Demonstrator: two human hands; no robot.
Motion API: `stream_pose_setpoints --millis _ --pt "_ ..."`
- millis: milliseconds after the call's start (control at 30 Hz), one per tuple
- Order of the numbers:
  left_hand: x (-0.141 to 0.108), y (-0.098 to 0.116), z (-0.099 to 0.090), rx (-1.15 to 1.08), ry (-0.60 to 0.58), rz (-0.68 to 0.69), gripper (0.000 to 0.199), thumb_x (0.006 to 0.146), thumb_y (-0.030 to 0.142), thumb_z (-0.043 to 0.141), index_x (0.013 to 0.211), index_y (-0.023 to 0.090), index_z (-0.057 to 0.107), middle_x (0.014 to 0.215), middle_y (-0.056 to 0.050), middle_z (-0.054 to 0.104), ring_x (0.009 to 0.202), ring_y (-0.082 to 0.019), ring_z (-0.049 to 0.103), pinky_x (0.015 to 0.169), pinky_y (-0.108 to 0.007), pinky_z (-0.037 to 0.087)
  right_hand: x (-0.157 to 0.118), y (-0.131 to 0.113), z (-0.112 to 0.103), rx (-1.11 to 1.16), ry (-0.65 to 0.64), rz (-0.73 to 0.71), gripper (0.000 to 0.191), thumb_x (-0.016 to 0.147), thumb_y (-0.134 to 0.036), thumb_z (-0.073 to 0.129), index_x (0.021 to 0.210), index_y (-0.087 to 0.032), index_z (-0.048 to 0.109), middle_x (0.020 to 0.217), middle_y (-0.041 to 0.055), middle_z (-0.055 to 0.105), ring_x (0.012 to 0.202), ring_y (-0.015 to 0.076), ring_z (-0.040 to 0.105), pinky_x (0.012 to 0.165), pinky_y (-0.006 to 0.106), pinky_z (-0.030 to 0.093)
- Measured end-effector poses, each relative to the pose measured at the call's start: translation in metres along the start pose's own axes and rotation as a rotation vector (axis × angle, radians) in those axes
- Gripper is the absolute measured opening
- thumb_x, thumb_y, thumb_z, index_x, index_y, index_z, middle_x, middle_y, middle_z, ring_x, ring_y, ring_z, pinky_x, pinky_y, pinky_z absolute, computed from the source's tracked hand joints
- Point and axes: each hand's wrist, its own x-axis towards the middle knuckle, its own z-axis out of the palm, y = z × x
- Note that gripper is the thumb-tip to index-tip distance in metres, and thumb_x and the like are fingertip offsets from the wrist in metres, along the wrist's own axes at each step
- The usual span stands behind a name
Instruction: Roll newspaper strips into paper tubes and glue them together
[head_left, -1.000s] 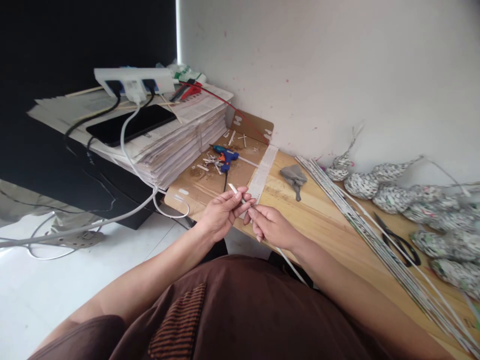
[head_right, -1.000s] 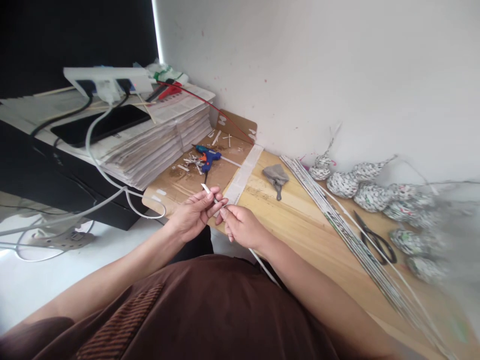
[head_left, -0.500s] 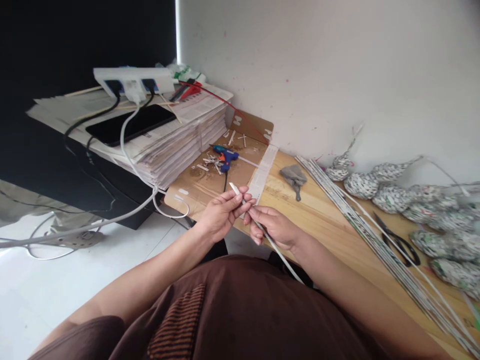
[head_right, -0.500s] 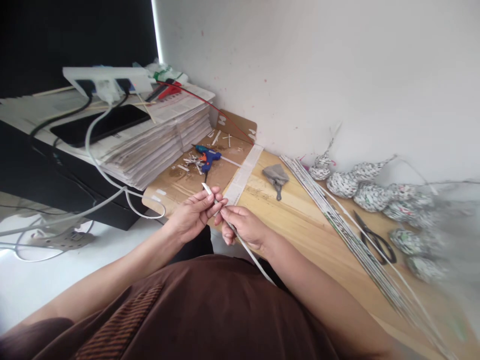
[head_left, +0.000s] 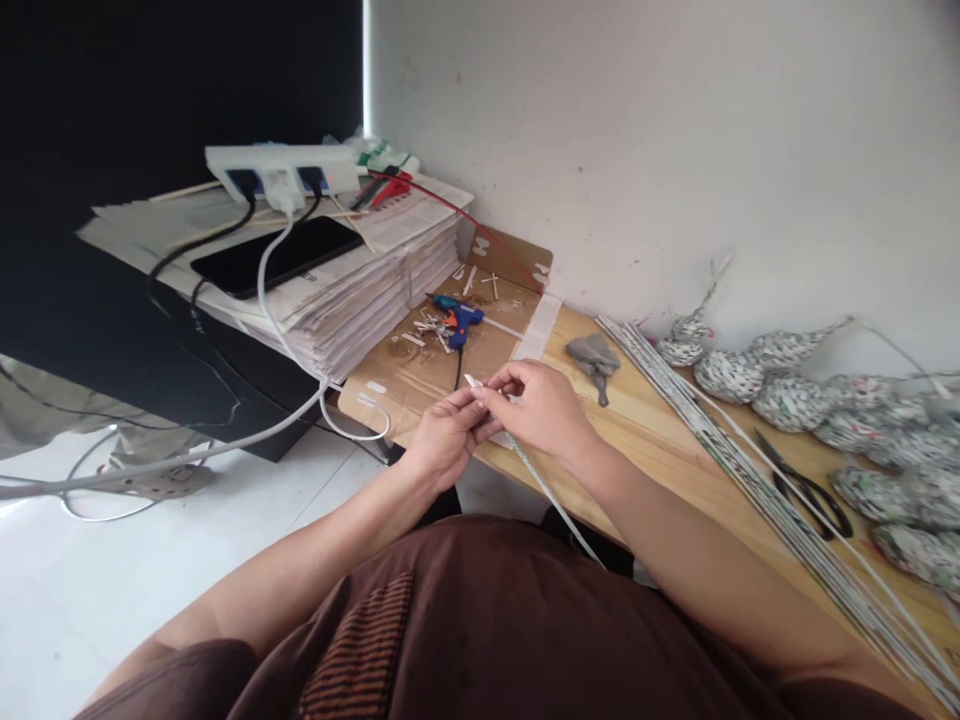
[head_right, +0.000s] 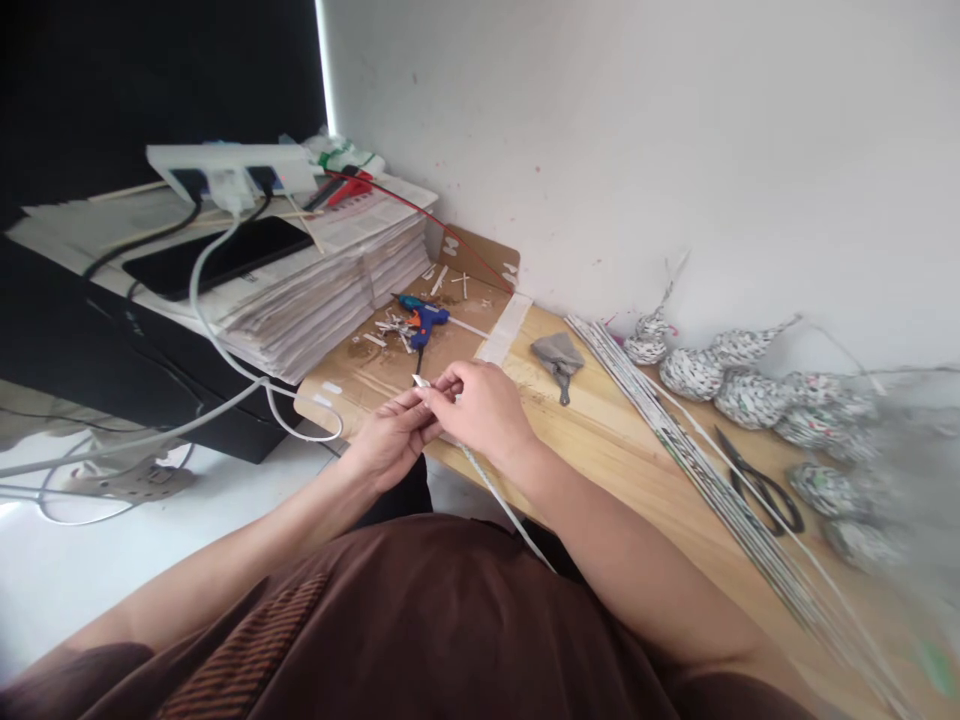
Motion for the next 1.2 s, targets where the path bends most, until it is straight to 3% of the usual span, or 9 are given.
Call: stream_pose_setpoints --millis 333,533,633,767,833,967,1067,1200 --pt "-0.001 -0.002 -0.01 -0.056 -0.057 -0.036 0.022 0.076 0.009 0.067 0.098 0.012 0.066 0.081 -0.004 0.067 0.072 -0.011 0.066 0.07 -0.022 0.058 0.014 0.013 0.012 0.315 -0.193 0.314 0.026 0.073 -0.042 0.066 0.069 -0.017 0.061 0.062 0.0008 0.062 0.053 0.0105 0.055 0.049 0.021 0.04" --pt "0.002 -0.003 -0.012 -0.068 0.025 -0.023 0.017 0.076 0.012 0.069 0.092 0.01 0.063 0.081 -0.006 0.068 0.075 -0.013 0.068 0.07 -0.022 0.057 0.02 0.014 0.02 0.571 -0.217 0.47 0.016 0.07 -0.027 0.065 0.065 -0.017 0.054 0.053 -0.002 0.058 0.046 0.0084 0.053 0.042 0.017 0.041" --pt "0.002 0.0 -0.015 -0.081 0.068 -0.024 0.014 0.078 0.013 0.068 0.09 0.01 0.062 0.081 -0.006 0.069 0.075 -0.013 0.069 0.071 -0.023 0.058 0.023 0.016 0.024 0.563 -0.212 0.463 0.013 0.072 -0.027 0.063 0.069 -0.017 0.056 0.055 -0.0017 0.061 0.048 0.0092 0.055 0.044 0.018 0.044" --pt "0.002 0.004 -0.017 -0.116 0.08 0.009 0.01 0.078 0.01 0.066 0.088 0.011 0.063 0.079 -0.004 0.068 0.071 -0.011 0.068 0.072 -0.023 0.058 0.025 0.011 0.025 0.458 -0.175 0.283 0.013 0.075 -0.029 0.063 0.072 -0.017 0.059 0.059 -0.0011 0.062 0.052 0.0092 0.057 0.048 0.018 0.046" --pt "0.001 0.008 -0.018 -0.129 0.073 0.021 0.009 0.079 0.01 0.065 0.088 0.01 0.064 0.08 -0.004 0.069 0.073 -0.011 0.068 0.075 -0.023 0.058 0.029 0.007 0.024 0.502 -0.208 0.26 0.014 0.076 -0.03 0.064 0.073 -0.017 0.059 0.059 -0.0012 0.062 0.052 0.0088 0.057 0.049 0.018 0.046" --pt "-0.001 0.016 -0.023 -0.143 0.102 0.007 0.008 0.079 0.011 0.065 0.088 0.011 0.063 0.083 -0.007 0.07 0.081 -0.016 0.07 0.078 -0.026 0.057 0.048 0.01 0.026 0.591 -0.298 0.438 0.019 0.084 -0.033 0.059 0.075 -0.016 0.058 0.059 -0.001 0.06 0.047 0.0082 0.056 0.044 0.018 0.045" --pt "-0.002 0.022 -0.029 -0.138 0.116 0.0 0.009 0.081 0.011 0.064 0.09 0.011 0.064 0.084 -0.008 0.071 0.084 -0.018 0.071 0.079 -0.026 0.058 0.07 0.023 0.037 0.378 -0.239 0.522 0.022 0.082 -0.037 0.063 0.076 -0.017 0.058 0.06 -0.0012 0.06 0.043 0.0079 0.055 0.037 0.016 0.04" --pt "-0.003 0.028 -0.038 -0.136 0.129 0.029 0.008 0.084 0.01 0.06 0.091 0.011 0.063 0.084 -0.008 0.07 0.087 -0.02 0.071 0.081 -0.027 0.058 0.103 0.037 0.057 0.31 -0.194 0.595 0.035 0.08 -0.051 0.062 0.072 -0.017 0.056 0.056 0.0008 0.06 0.039 0.0101 0.055 0.032 0.018 0.038"
